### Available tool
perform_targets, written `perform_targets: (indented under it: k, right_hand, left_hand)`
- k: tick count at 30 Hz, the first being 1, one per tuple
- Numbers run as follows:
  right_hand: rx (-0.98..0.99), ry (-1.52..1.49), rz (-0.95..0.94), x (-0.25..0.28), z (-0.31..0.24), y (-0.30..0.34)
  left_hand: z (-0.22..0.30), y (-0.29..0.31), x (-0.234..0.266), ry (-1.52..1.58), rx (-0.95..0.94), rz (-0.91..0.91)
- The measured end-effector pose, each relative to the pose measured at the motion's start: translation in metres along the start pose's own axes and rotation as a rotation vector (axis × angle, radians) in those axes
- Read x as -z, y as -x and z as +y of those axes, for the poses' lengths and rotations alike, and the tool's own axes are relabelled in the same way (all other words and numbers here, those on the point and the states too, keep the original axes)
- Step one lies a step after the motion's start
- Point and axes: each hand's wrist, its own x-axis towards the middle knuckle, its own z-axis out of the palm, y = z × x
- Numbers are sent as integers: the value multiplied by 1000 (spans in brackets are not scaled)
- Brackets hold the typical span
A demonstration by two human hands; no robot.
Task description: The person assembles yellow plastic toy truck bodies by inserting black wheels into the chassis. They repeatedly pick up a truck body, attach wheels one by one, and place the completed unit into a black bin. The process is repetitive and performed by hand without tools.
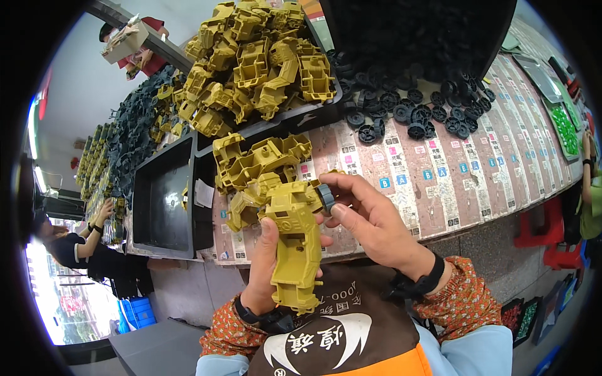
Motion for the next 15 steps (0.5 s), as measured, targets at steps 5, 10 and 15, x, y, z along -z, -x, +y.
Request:
perform_targets:
  k: [5,10,15]
  right_hand:
    - [-16,-26,42,-6,5,1]
    - [-24,-25,108,-11,7,4]
    - [133,503,174,-18,8,17]
  left_hand:
    - [-2,-1,-3,-5,-28,-26]
    - [-9,-4,-4,-19,-66,-36]
    - [-19,-7,-5,-114,-184,-73]
